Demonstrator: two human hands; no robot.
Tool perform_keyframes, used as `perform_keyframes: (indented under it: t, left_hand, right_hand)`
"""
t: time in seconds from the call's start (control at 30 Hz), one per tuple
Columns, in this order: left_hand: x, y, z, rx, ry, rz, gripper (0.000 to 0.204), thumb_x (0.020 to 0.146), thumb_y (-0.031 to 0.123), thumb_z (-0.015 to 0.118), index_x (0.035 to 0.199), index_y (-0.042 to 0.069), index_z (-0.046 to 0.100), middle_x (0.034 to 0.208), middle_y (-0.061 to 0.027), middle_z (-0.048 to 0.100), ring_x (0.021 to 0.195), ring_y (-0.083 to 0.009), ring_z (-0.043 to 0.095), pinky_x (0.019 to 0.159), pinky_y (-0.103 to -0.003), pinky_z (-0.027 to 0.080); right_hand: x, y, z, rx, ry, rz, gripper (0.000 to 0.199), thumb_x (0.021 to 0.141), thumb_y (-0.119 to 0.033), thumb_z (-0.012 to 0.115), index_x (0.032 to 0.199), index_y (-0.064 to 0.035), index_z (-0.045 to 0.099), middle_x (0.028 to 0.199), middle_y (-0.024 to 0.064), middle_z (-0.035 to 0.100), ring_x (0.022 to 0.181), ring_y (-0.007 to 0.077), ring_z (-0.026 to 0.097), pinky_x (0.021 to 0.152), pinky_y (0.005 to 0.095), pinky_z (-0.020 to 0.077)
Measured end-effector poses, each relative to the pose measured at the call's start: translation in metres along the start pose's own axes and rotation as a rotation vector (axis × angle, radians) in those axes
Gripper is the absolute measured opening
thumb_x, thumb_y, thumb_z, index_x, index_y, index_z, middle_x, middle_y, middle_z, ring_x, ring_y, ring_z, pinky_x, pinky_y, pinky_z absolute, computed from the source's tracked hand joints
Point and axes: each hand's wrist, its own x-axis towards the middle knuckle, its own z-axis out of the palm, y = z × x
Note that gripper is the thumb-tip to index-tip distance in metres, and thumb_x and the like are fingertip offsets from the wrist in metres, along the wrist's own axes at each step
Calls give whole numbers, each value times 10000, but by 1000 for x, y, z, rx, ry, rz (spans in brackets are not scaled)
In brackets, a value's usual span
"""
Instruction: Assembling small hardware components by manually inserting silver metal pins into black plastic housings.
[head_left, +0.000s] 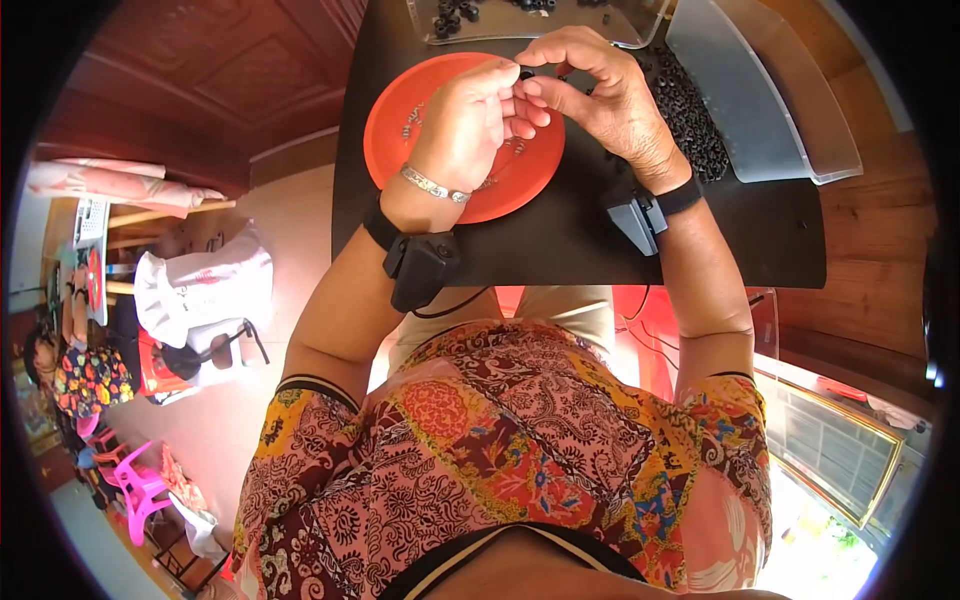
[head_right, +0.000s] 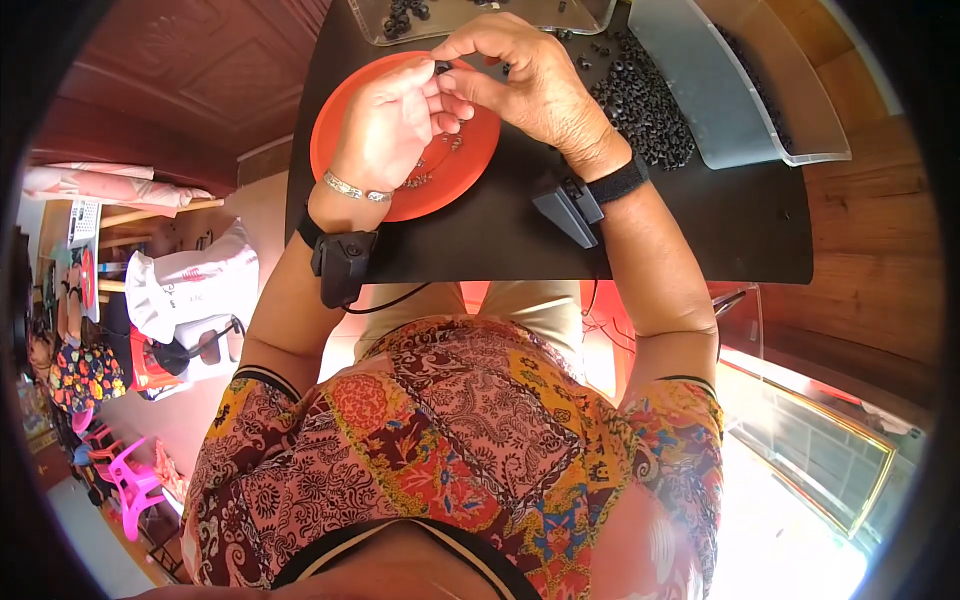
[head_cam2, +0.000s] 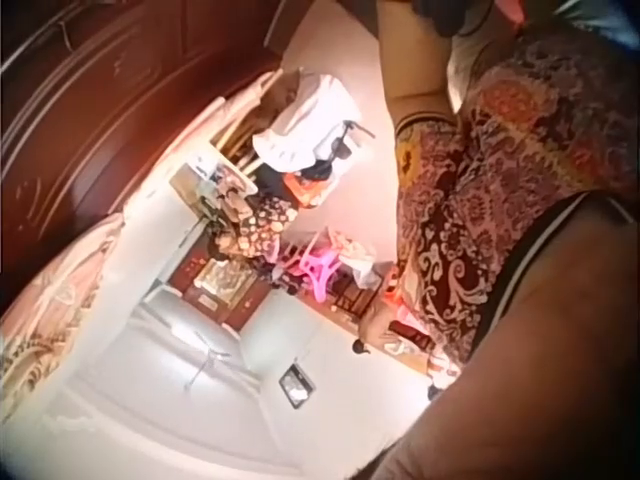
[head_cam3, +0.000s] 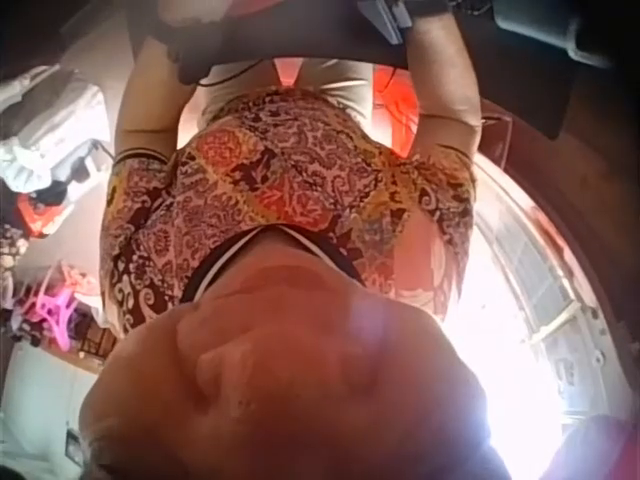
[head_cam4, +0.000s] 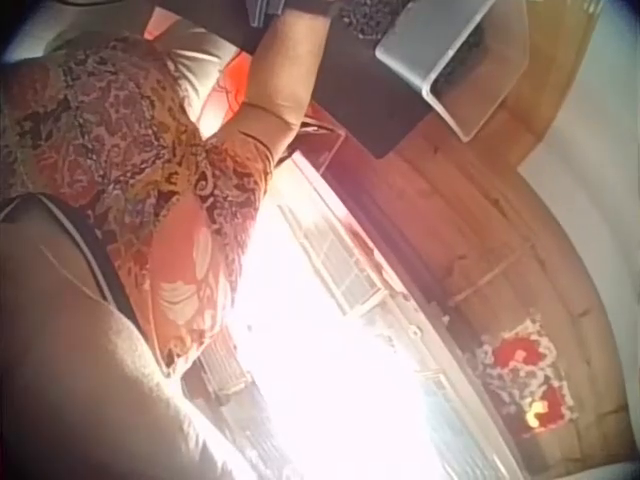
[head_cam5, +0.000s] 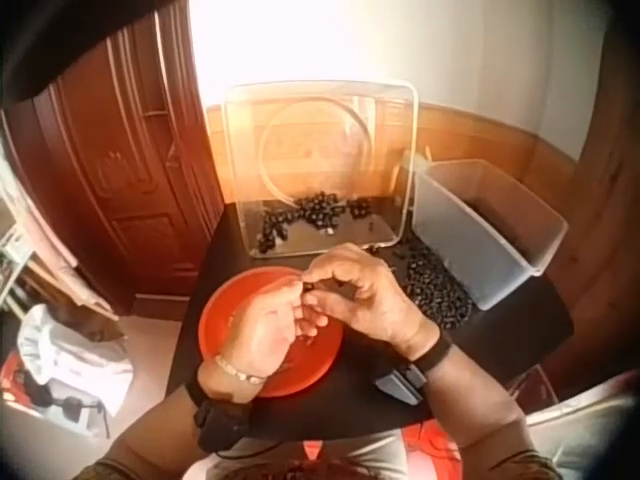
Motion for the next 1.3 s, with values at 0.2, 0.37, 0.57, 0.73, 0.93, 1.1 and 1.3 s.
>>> perform_keyframes:
  t: [0.2,0.37,0.57,0.73,0.93,1.1,1.3]
  left_hand:
    - [-2,-1,0,-83,-31,-10,212,898,237,495,945,40,556,827,-64,603,771,-176,587,671,-288,448]
    - [-4,-1,-1,-103,-49,-42,198,893,228,504,945,44,556,828,-63,602,776,-177,586,678,-288,448]
    - [-6,3,1,-54,-43,-59,191,892,223,507,941,46,561,847,-60,607,779,-179,594,674,-280,449]
    - [-7,5,2,19,-51,-31,194,895,223,508,932,42,568,861,-58,615,773,-172,596,669,-269,446]
    - [-7,10,-5,159,26,102,204,903,212,507,927,22,577,876,-79,628,757,-174,600,667,-275,448]
    - [3,29,-37,-146,182,166,241,913,224,499,951,0,577,912,-116,617,825,-251,596,732,-339,458]
    - [3,34,-31,-171,304,194,254,904,227,515,949,-16,573,907,-128,608,829,-266,586,739,-356,454]
  right_hand:
    - [-5,-1,7,0,64,67,289,757,-73,742,1032,-65,652,1012,37,638,874,147,586,749,267,466]
    - [-5,-1,7,0,86,20,248,714,-113,759,914,-58,625,933,57,647,863,236,619,769,325,502]
    - [-3,-3,1,-202,54,-148,227,727,-97,713,930,-47,625,955,87,642,917,298,608,800,366,503]
    - [-4,-7,-2,-265,-4,-110,203,791,-87,676,987,-50,638,1001,77,653,956,285,605,837,364,489]
    - [-4,-5,0,-207,41,-26,200,832,-127,653,1011,-38,636,978,97,651,888,274,621,782,343,503]
    - [-12,18,2,-310,-31,306,254,836,-193,648,1024,-25,617,791,121,668,738,273,652,688,333,507]
    - [-20,28,18,-327,-114,350,275,807,-167,645,1040,-34,590,782,135,656,738,283,646,669,364,505]
